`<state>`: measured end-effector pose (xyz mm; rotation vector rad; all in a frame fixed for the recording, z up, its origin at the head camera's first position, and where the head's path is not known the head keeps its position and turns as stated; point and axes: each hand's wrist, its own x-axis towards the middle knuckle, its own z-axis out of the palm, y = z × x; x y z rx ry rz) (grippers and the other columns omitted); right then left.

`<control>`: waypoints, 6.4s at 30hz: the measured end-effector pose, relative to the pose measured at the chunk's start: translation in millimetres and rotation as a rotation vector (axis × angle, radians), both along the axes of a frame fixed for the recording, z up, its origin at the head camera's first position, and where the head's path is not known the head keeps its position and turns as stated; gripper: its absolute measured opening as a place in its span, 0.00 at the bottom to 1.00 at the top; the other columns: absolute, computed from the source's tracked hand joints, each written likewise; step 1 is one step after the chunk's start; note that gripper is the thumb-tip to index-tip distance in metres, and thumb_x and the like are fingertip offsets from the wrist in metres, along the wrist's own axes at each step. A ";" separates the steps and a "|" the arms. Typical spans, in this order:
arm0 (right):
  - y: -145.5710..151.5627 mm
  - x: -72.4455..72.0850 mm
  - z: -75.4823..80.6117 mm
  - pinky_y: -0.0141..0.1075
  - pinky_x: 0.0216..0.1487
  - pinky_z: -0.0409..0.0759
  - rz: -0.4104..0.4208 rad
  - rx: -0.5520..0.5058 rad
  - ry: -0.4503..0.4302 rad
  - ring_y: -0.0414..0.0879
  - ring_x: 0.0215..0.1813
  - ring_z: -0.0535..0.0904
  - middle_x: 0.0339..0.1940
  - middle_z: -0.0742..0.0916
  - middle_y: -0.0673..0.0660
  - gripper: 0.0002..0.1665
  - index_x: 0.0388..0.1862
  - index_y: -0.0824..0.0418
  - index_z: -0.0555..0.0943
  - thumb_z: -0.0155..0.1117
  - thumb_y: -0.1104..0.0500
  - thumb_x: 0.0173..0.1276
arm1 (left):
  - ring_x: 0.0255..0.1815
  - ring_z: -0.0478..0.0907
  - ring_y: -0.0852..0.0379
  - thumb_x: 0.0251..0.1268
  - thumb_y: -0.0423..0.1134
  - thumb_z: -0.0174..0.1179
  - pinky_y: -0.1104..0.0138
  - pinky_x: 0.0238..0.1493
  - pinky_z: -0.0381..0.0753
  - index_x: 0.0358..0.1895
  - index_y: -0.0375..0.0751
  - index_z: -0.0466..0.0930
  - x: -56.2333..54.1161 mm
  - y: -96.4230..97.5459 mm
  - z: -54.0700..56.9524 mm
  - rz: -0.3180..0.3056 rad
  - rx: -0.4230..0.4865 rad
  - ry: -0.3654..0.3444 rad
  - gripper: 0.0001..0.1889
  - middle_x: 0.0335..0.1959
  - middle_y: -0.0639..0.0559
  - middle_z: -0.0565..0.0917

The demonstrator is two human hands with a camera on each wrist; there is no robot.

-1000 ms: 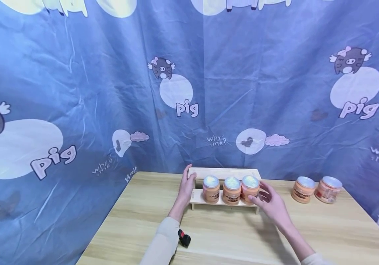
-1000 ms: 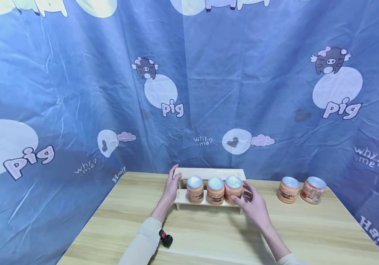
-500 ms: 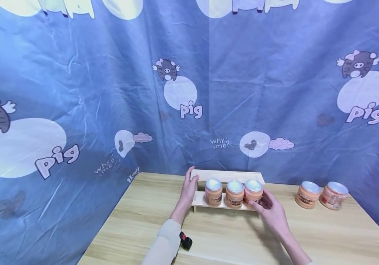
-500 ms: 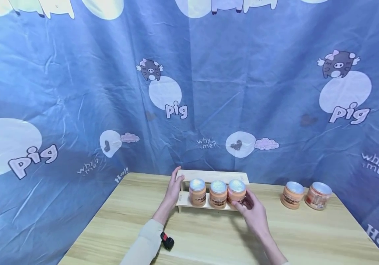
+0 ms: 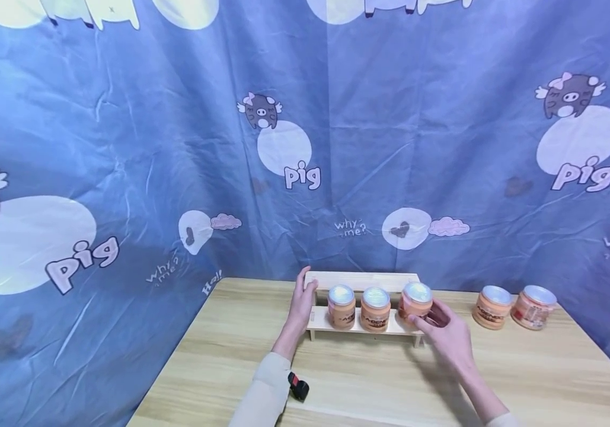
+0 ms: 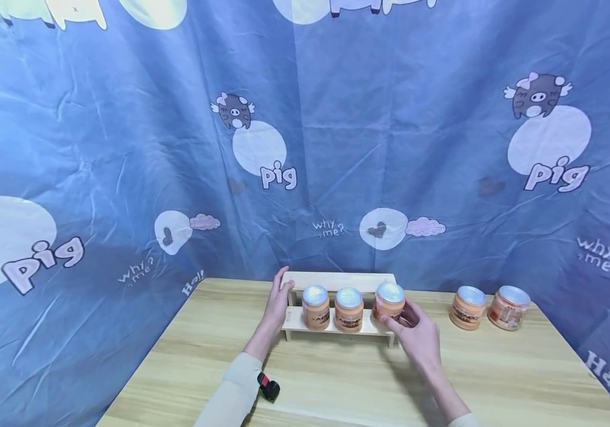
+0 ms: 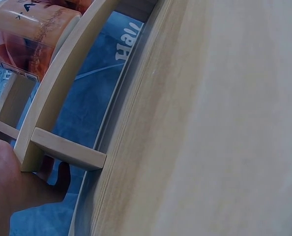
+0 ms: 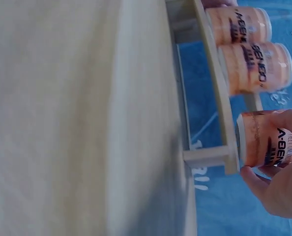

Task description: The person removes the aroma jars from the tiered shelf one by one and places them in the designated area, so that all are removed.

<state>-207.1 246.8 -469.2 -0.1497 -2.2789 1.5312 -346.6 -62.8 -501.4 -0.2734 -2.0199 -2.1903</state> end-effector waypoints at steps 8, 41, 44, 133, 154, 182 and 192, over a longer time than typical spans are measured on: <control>19.1 -0.9 21.9 0.18 0.45 0.75 -0.071 -0.011 0.042 0.22 0.43 0.75 0.60 0.81 0.75 0.45 0.72 0.78 0.67 0.75 0.54 0.66 | 0.73 0.64 0.41 0.79 0.45 0.53 0.46 0.75 0.53 0.79 0.46 0.58 -3.3 -2.4 8.8 -0.009 0.020 -0.003 0.30 0.78 0.35 0.58; 87.5 -4.6 -26.7 0.45 0.54 0.74 -0.339 0.128 -0.141 0.60 0.53 0.81 0.58 0.81 0.75 0.40 0.67 0.75 0.73 0.78 0.61 0.59 | 0.73 0.63 0.35 0.78 0.43 0.52 0.39 0.73 0.53 0.78 0.42 0.59 14.4 -1.9 13.5 0.007 -0.027 -0.012 0.30 0.77 0.31 0.59; 86.1 -3.8 -26.4 0.58 0.61 0.70 -0.308 0.129 -0.132 0.69 0.61 0.76 0.60 0.79 0.77 0.41 0.70 0.76 0.69 0.75 0.62 0.62 | 0.75 0.60 0.37 0.78 0.42 0.52 0.42 0.74 0.52 0.78 0.42 0.59 16.6 -3.3 21.3 -0.012 -0.038 -0.028 0.29 0.78 0.32 0.56; -39.2 11.5 16.2 0.24 0.49 0.79 0.045 -0.020 0.112 0.54 0.56 0.83 0.58 0.82 0.76 0.38 0.67 0.78 0.72 0.76 0.61 0.64 | 0.72 0.65 0.41 0.76 0.45 0.55 0.45 0.74 0.55 0.78 0.45 0.61 3.6 0.2 1.3 0.005 0.005 0.002 0.31 0.79 0.35 0.57; 61.6 50.6 25.2 0.16 0.40 0.75 -0.130 0.183 0.123 0.17 0.43 0.73 0.54 0.83 0.74 0.39 0.66 0.77 0.72 0.77 0.58 0.64 | 0.75 0.56 0.33 0.78 0.35 0.53 0.43 0.73 0.54 0.77 0.37 0.61 32.2 -7.9 38.1 -0.041 0.005 0.000 0.28 0.79 0.29 0.52; 149.6 61.5 -22.1 0.37 0.39 0.68 -0.245 0.434 -0.055 0.34 0.37 0.78 0.51 0.84 0.75 0.40 0.62 0.77 0.74 0.76 0.49 0.63 | 0.69 0.67 0.38 0.77 0.48 0.54 0.43 0.71 0.59 0.78 0.48 0.60 9.8 -7.1 -1.7 0.025 0.002 -0.027 0.31 0.72 0.33 0.66; 155.0 58.6 -28.7 0.51 0.42 0.71 -0.209 0.506 -0.037 0.61 0.42 0.84 0.46 0.85 0.76 0.35 0.57 0.77 0.75 0.76 0.54 0.63 | 0.66 0.68 0.39 0.79 0.41 0.53 0.43 0.71 0.58 0.79 0.42 0.58 8.4 -0.5 1.5 -0.004 0.029 -0.035 0.30 0.69 0.32 0.69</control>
